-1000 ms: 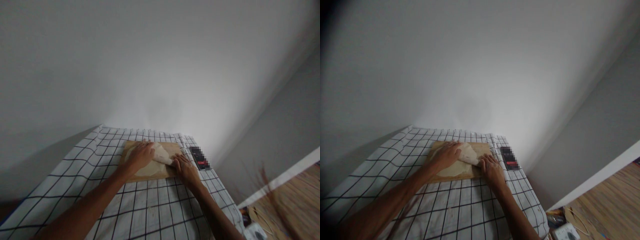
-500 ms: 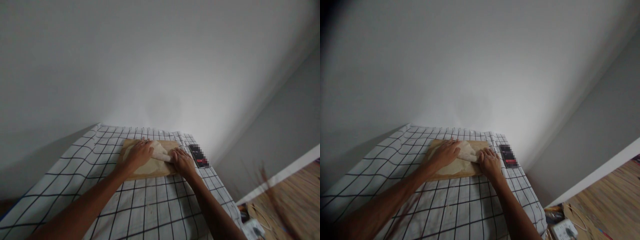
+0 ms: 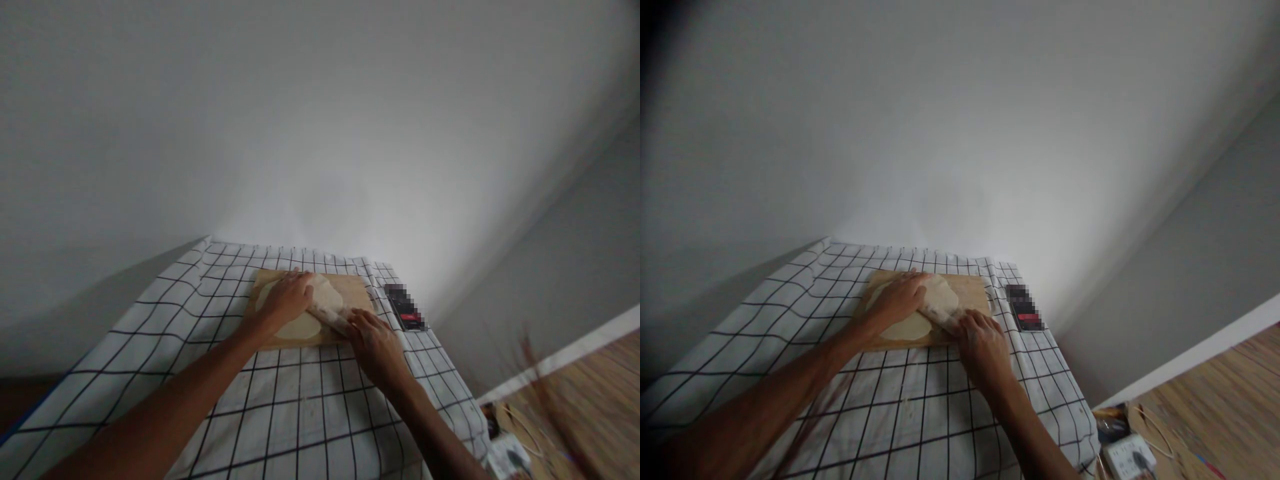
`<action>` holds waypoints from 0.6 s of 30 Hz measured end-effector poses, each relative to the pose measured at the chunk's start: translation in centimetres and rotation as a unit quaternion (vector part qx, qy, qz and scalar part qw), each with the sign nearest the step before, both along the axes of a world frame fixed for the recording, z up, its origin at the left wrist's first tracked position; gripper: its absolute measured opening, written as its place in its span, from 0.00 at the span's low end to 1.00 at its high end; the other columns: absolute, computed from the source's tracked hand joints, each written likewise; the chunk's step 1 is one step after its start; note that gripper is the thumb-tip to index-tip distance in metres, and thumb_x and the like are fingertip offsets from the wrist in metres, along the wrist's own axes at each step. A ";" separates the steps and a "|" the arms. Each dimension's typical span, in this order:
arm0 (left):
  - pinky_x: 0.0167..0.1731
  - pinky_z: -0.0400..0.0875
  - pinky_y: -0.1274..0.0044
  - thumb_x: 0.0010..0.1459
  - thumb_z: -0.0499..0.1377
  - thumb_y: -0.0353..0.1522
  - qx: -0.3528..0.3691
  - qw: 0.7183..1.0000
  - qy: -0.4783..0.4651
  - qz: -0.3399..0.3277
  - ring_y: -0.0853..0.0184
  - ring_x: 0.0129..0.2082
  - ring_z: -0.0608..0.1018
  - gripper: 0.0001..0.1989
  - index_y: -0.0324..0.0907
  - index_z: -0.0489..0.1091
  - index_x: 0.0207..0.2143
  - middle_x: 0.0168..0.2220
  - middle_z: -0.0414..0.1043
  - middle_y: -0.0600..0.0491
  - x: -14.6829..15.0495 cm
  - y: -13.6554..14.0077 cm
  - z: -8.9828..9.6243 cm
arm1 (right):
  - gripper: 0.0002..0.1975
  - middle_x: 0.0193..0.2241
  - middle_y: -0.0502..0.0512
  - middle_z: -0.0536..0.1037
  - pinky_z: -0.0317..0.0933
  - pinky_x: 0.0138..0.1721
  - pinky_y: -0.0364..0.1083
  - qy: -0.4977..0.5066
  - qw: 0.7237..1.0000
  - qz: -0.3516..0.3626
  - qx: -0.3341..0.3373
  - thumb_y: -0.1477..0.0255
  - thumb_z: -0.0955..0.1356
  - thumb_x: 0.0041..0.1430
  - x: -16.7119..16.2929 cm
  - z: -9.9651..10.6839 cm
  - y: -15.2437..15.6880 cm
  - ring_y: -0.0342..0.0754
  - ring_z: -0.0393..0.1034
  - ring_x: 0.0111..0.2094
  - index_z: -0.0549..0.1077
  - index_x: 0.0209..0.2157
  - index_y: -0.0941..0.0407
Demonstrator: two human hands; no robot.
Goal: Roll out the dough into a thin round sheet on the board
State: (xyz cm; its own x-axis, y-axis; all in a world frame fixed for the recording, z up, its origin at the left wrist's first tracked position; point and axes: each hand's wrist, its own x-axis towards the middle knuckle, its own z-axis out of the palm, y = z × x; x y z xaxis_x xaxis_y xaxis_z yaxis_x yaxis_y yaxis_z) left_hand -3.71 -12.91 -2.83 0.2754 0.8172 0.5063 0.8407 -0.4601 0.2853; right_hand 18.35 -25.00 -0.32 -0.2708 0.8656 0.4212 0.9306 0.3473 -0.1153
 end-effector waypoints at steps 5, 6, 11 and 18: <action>0.60 0.59 0.67 0.63 0.49 0.28 0.019 0.999 0.031 0.012 0.58 0.58 0.71 0.20 0.39 0.68 0.55 0.51 0.75 0.45 0.2 -0.3 0.1 | 0.18 0.58 0.50 0.71 0.56 0.60 0.52 -0.003 1.000 0.000 0.008 0.61 0.56 0.72 0.8 -1.3 2.7 0.50 0.61 0.61 0.72 0.52 0.47; 0.60 0.58 0.67 0.62 0.49 0.29 0.017 0.999 0.037 0.017 0.58 0.58 0.71 0.20 0.38 0.68 0.55 0.51 0.75 0.44 0.2 -0.4 0.1 | 0.19 0.57 0.51 0.72 0.57 0.59 0.51 -0.002 1.000 -0.002 0.006 0.61 0.55 0.72 1.2 -1.2 3.6 0.50 0.63 0.60 0.73 0.51 0.48; 0.61 0.58 0.65 0.63 0.48 0.29 0.018 0.999 0.047 0.020 0.56 0.58 0.70 0.21 0.36 0.67 0.56 0.53 0.74 0.43 0.1 -0.5 0.0 | 0.21 0.58 0.55 0.72 0.55 0.62 0.51 -0.008 1.000 -0.007 -0.012 0.65 0.53 0.73 1.9 -0.7 5.1 0.49 0.61 0.62 0.72 0.54 0.52; 0.62 0.58 0.68 0.64 0.47 0.28 0.039 0.998 0.038 -0.017 0.59 0.58 0.71 0.20 0.36 0.68 0.55 0.54 0.73 0.44 0.1 -0.3 -0.4 | 0.22 0.62 0.56 0.67 0.53 0.62 0.57 -0.009 0.999 -0.021 -0.031 0.64 0.55 0.72 0.2 -2.0 -0.3 0.53 0.56 0.64 0.62 0.63 0.50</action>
